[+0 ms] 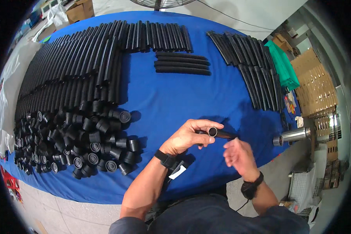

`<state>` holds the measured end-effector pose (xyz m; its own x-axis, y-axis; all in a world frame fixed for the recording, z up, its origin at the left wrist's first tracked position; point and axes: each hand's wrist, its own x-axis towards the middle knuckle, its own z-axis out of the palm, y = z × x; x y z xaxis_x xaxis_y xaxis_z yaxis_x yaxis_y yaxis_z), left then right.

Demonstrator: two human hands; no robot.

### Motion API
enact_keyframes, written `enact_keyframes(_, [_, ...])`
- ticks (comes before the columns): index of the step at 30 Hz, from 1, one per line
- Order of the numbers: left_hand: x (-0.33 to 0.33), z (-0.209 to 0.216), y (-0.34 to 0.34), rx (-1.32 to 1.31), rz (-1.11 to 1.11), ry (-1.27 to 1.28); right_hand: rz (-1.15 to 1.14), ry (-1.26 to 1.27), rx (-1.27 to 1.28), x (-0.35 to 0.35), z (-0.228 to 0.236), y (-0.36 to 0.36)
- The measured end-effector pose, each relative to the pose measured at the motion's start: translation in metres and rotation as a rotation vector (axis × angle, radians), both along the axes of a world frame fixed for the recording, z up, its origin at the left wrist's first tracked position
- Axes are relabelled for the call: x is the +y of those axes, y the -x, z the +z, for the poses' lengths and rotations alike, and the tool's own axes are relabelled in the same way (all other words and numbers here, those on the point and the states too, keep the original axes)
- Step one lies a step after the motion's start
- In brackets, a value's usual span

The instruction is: The person repeatedly picks up a black cylindrical tube and a small black cap from a table, inserts the cap into one end of the tube, and places the assembled unit back on the table. This process is repeated multiple times with identical parts.

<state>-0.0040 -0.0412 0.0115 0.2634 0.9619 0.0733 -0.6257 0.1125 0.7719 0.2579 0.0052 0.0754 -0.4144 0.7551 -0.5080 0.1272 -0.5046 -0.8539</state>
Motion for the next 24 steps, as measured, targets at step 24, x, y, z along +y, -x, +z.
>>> enact_keyframes(24, [-0.002, -0.004, 0.004, -0.160, -0.119, -0.053, 0.792, -1.288, -0.565, 0.023, 0.002, 0.002])
